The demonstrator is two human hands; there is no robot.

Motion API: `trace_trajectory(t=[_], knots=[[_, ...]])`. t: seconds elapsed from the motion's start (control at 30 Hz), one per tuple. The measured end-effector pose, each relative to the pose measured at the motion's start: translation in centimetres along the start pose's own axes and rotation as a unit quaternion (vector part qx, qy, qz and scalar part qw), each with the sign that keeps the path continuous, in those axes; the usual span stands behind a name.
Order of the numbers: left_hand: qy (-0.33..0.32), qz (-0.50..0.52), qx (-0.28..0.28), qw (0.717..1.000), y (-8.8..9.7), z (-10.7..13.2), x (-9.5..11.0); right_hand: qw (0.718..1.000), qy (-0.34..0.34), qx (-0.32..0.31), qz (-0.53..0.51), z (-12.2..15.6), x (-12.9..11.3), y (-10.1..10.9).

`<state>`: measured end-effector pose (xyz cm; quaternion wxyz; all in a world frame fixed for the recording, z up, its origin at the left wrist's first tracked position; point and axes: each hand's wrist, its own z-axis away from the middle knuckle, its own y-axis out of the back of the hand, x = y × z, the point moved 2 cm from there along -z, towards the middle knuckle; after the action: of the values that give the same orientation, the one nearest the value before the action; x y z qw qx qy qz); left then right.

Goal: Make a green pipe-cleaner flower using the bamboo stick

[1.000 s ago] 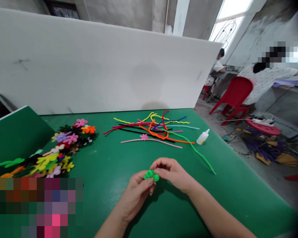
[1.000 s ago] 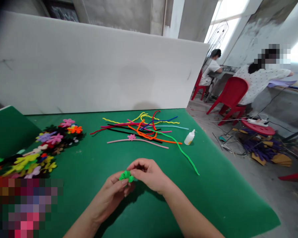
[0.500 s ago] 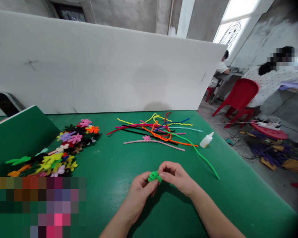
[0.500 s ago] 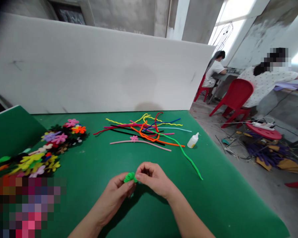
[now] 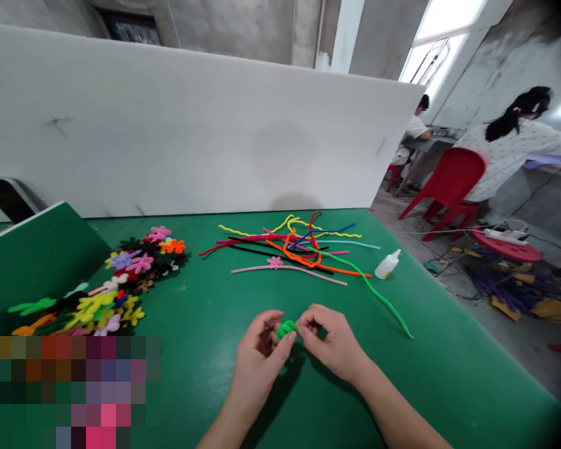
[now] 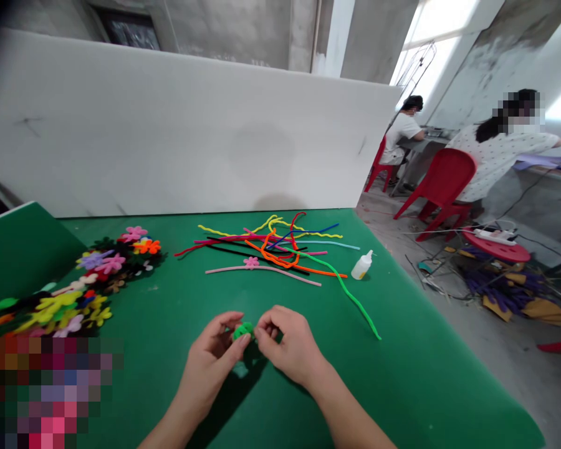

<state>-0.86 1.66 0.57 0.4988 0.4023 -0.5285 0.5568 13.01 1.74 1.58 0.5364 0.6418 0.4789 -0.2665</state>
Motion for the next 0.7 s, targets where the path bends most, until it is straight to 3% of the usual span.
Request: trace_trajectory(t=[0.17, 0.47, 0.7], knots=[[0.011, -0.025, -0.003, 1.0, 0.27, 0.01, -0.05, 1.0, 0.007, 0.012, 0.017, 0.11, -0.29, -0.31], [0.049, 0.057, -0.033, 0.997, 0.15, -0.05, -0.19, 0.996, -0.079, 0.02, -0.042, -0.13, 0.17, -0.68], [0.019, -0.007, -0.035, 0.999, 0.53, -0.11, -0.53, 0.998, 0.002, 0.068, 0.01, 0.33, -0.19, -0.69]])
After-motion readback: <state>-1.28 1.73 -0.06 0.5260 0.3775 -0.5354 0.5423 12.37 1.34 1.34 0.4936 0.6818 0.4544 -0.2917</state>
